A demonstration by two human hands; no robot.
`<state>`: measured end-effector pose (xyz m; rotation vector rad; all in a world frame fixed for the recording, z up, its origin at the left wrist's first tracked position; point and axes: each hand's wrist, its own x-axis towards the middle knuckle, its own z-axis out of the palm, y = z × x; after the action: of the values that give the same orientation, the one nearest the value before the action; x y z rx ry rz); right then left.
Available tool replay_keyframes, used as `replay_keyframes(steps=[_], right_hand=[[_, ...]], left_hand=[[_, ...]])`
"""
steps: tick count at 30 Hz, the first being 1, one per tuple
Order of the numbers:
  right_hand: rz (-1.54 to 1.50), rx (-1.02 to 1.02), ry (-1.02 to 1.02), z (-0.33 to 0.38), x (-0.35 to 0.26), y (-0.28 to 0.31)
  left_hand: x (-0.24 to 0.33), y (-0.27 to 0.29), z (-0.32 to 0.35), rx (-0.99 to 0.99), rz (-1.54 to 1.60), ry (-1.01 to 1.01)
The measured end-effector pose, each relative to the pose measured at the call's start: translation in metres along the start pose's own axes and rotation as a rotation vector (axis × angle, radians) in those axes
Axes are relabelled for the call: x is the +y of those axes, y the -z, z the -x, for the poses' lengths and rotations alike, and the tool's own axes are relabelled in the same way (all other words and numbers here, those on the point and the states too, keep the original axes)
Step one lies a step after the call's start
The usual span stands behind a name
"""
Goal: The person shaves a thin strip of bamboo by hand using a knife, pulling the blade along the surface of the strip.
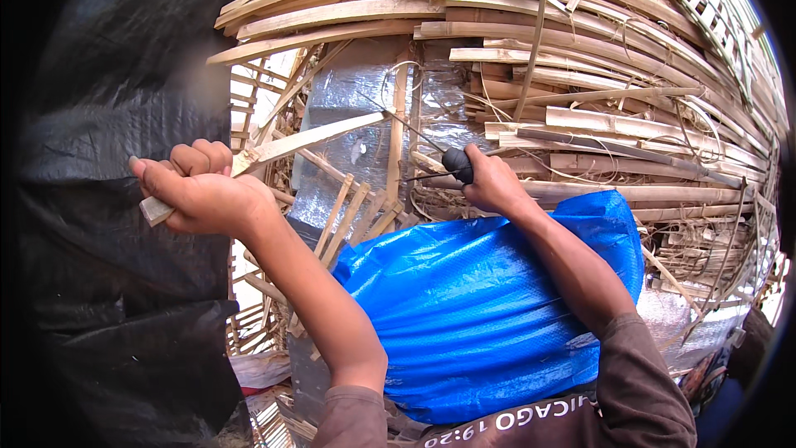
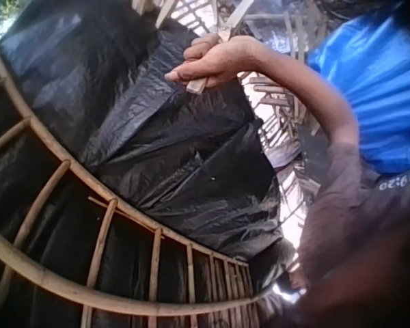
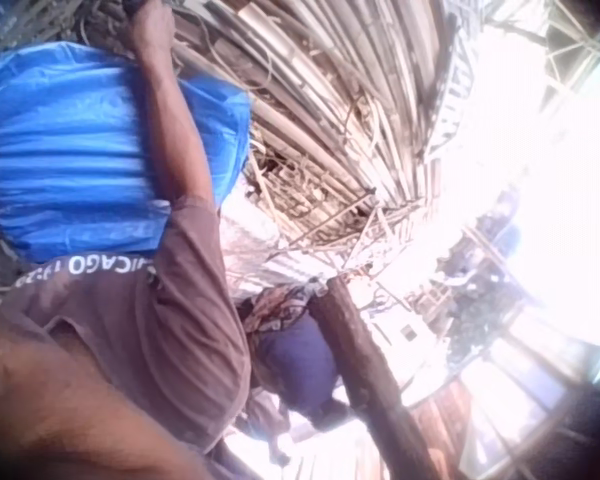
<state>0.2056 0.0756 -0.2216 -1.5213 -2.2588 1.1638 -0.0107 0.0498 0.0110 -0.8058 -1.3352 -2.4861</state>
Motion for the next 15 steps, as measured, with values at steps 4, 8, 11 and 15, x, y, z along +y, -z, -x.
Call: replay_keyframes(steps=[4,8,11,15], right_hand=[[-0.004,-0.001,0.023,0.003,-0.010,0.006],[-0.055,-0.033,-0.033,0.003,-0.006,-0.004],[-0.109,-0.005,-0.025,-0.002,0.003,-0.010],[-0.230,-0.019,-0.035,0.002,-0.004,0.002]], left_hand=[[-0.005,0.003,-0.015,0.017,-0.014,0.043],[-0.003,0.000,-0.012,-0.036,-0.044,0.044],[-0.009,0.000,-0.013,-0.183,0.020,0.029],[-0.008,-0.008,-0.010,-0.216,-0.004,0.032]])
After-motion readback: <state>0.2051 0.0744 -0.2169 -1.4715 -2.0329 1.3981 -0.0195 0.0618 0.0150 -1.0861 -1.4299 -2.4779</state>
